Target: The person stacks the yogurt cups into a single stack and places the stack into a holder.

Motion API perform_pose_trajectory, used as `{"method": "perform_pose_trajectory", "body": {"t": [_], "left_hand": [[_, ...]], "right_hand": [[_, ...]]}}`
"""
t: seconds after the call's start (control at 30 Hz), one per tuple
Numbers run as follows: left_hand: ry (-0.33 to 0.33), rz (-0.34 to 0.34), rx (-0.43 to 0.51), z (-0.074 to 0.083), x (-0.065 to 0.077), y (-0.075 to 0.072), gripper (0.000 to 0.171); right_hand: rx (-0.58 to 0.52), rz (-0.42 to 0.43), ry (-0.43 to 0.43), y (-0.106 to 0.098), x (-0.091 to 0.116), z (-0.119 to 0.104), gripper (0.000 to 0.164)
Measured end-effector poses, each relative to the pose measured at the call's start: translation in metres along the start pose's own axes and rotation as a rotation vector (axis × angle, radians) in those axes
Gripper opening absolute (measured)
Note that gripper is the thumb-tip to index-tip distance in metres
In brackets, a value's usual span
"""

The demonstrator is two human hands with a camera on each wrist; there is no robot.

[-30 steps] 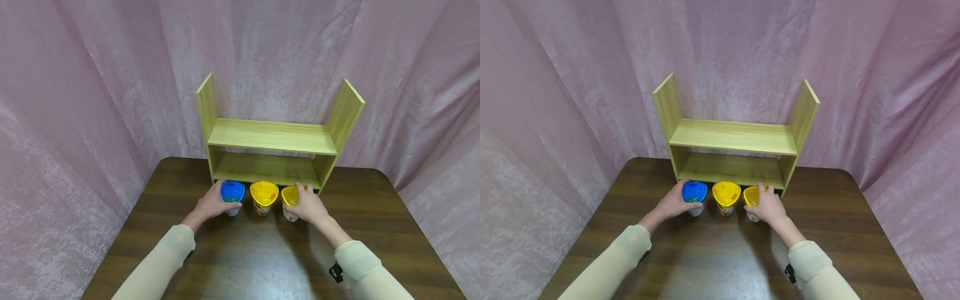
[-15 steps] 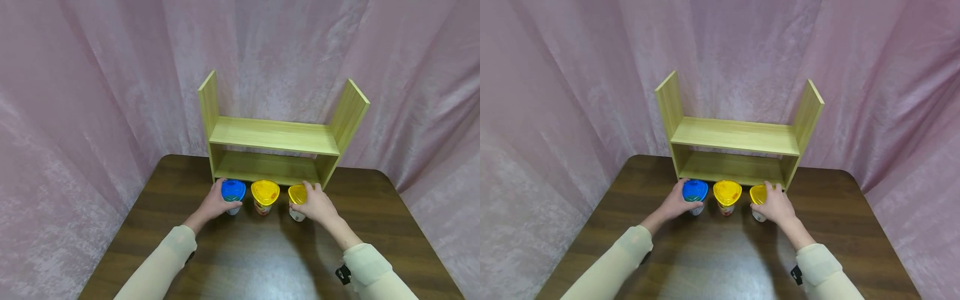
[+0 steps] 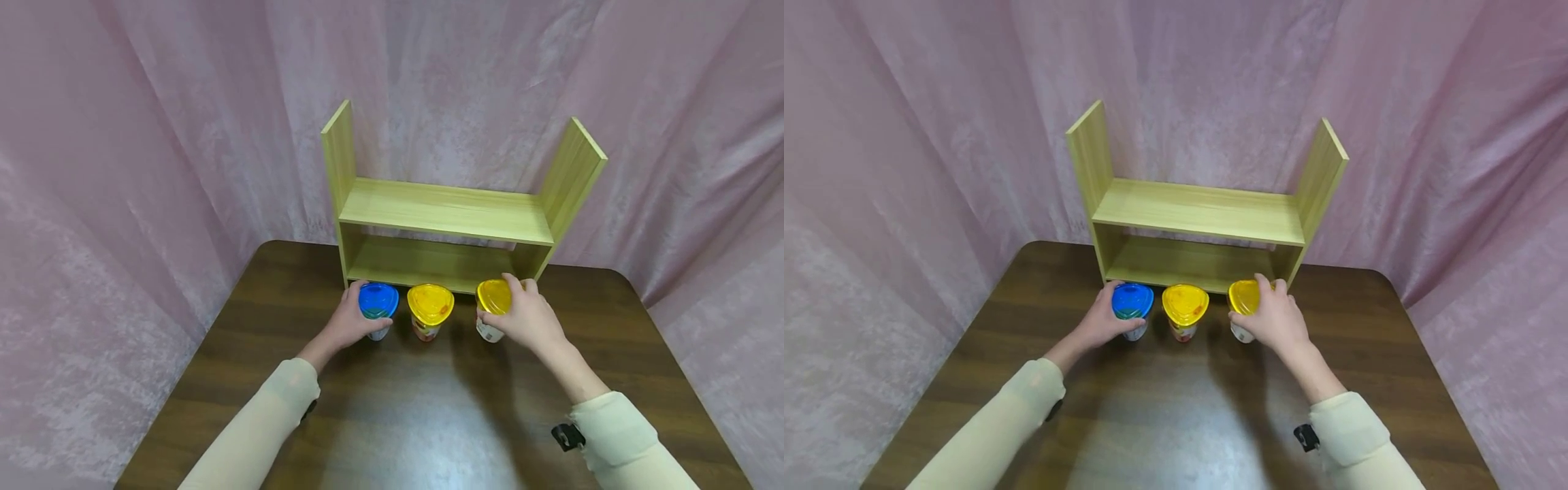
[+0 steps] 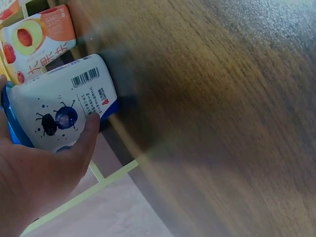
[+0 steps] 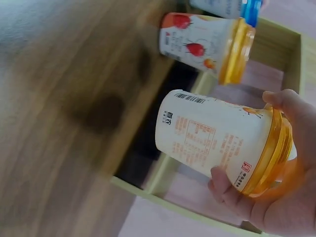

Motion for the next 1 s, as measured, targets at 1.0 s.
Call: {"method": "perform_pose_trajectory", "body": {"t": [1.0], "left_hand": [[0.002, 0.021, -0.003, -0.002, -0.001, 0.001, 0.099]], "right_hand": [[-0.139, -0.085, -0.144, -0.021, -0.025, -0.106, 0.096]]}}
Point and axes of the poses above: each hand's wrist, its own x-axis away from the middle knuckle, its own y-axis out of the palm, z = x × y, the point moved 3 cm from there along -x, towards the middle knuckle, and after that the axes turned 10 degrees about -z, right-handed, at the moved point
